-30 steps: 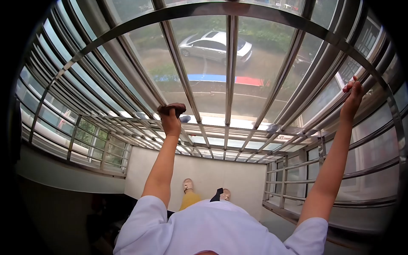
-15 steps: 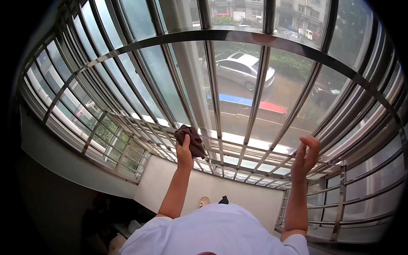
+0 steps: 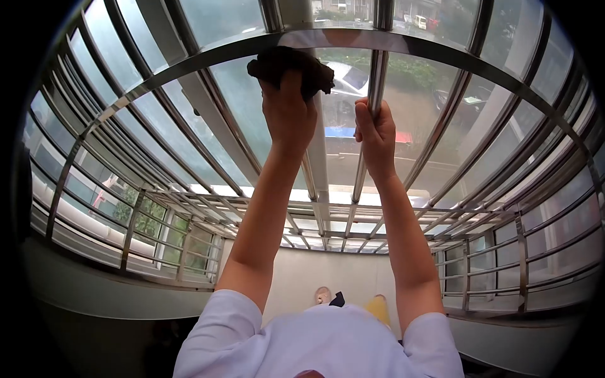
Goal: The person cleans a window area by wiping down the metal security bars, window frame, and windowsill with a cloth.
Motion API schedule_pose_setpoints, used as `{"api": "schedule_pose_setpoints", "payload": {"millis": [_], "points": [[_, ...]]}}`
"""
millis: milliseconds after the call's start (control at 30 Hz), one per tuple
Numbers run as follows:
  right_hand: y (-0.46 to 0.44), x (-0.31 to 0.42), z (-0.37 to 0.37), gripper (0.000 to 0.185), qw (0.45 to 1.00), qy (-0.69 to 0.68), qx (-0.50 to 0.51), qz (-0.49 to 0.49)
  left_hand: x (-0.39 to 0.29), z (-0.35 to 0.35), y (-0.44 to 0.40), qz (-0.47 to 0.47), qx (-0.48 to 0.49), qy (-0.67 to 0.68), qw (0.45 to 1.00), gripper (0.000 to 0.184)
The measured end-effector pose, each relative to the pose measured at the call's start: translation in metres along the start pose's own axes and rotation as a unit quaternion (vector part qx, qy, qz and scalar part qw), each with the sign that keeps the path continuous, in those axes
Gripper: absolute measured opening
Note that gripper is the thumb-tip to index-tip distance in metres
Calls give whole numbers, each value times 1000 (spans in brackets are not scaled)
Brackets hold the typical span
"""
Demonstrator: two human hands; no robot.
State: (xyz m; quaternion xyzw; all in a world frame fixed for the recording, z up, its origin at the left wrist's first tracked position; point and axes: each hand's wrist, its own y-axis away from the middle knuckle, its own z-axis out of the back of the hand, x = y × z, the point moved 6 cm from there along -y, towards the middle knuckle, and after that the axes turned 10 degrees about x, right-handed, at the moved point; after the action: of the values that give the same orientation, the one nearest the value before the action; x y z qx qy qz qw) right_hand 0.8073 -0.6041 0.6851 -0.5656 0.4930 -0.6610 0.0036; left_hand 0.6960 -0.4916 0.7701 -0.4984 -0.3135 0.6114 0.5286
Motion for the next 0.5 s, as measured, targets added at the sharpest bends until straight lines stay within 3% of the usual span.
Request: {"api": "schedule_pose_setpoints", "payload": {"millis": [67, 133, 267, 333, 433, 500], "points": [[-1, 10, -3, 17, 1000, 7, -21, -3, 7, -2, 10, 15, 5, 29, 999, 32], [1, 12, -3, 21, 999, 24, -23, -13, 13, -8, 25, 39, 38, 69, 996, 29], [0, 13, -3, 21, 998, 48, -38, -9, 42, -39, 120, 31, 85, 76, 993, 24], [2, 12, -4, 21, 998, 58, -38, -4, 69, -68, 185, 169, 224, 251, 927, 14], [0, 13, -5, 21, 997, 60, -44, 13, 99, -94, 283, 343, 208, 396, 826, 8], [1, 11, -3, 20, 998, 53, -41, 4, 107, -100, 304, 358, 226, 402, 812, 15]]}}
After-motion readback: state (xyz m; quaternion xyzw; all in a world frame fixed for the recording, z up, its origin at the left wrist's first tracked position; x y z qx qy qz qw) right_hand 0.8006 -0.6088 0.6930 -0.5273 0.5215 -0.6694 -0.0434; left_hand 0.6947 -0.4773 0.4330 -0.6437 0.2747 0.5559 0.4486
